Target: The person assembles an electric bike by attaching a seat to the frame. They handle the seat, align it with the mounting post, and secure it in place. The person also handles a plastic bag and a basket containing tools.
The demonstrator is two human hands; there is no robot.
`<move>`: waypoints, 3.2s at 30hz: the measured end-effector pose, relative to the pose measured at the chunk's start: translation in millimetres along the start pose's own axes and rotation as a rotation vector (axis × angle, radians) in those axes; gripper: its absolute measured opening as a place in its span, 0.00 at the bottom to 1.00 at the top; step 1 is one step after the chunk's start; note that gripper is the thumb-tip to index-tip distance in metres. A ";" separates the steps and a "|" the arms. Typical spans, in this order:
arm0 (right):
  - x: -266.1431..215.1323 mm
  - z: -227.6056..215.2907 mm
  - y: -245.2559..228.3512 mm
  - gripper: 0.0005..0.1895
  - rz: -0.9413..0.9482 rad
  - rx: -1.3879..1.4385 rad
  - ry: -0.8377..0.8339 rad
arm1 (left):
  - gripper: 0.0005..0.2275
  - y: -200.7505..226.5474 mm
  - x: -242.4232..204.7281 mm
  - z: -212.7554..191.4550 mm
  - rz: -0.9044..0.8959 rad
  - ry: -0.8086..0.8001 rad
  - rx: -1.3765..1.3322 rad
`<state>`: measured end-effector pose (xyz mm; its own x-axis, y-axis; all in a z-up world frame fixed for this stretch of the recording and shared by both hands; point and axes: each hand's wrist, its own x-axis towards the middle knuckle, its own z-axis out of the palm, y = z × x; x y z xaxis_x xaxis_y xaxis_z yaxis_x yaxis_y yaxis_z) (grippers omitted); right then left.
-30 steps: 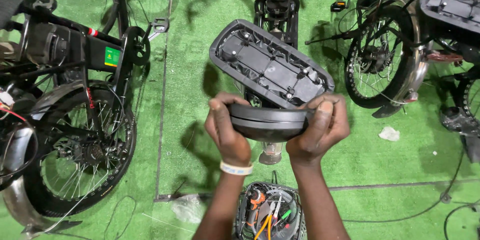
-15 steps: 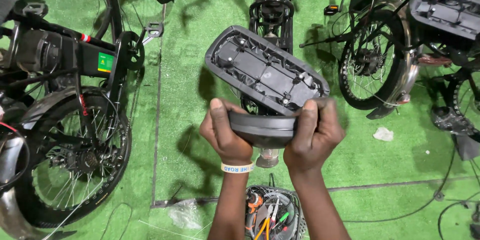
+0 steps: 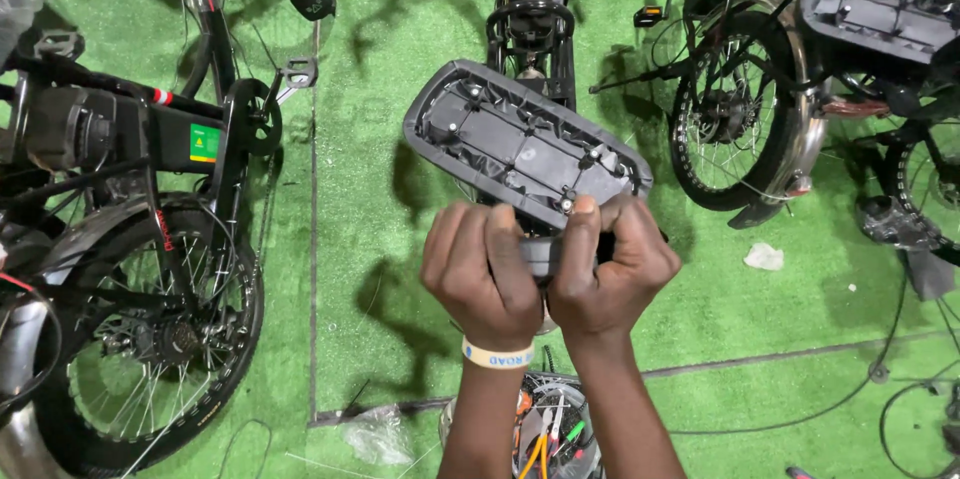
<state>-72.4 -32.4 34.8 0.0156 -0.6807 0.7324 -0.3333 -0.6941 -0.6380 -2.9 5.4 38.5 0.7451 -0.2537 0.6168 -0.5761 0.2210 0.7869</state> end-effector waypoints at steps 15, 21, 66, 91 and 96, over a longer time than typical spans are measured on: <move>-16.4 4.1 19.1 0.17 0.264 0.229 0.098 | 0.19 -44.3 -14.9 -2.6 -0.370 0.026 -0.391; -15.4 3.6 21.1 0.15 0.292 0.241 0.112 | 0.19 -41.9 -14.3 -0.9 -0.471 0.055 -0.425; -22.5 4.8 28.2 0.13 0.444 0.424 0.137 | 0.08 -23.4 -27.4 14.0 -1.139 0.426 -0.759; -536.9 -221.9 443.0 0.51 1.850 -0.151 -0.721 | 0.18 -350.9 -583.6 -108.5 -1.129 -1.054 0.888; -520.2 -238.3 433.3 0.46 1.812 -0.146 -0.777 | 0.24 -319.4 -580.5 -99.3 -1.349 -0.775 0.893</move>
<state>-449.5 76.8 -566.0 -0.0492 -0.4110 -0.9103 -0.4900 0.8041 -0.3366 -218.1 175.6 -572.6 0.6464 -0.2071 -0.7343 0.0505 -0.9487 0.3120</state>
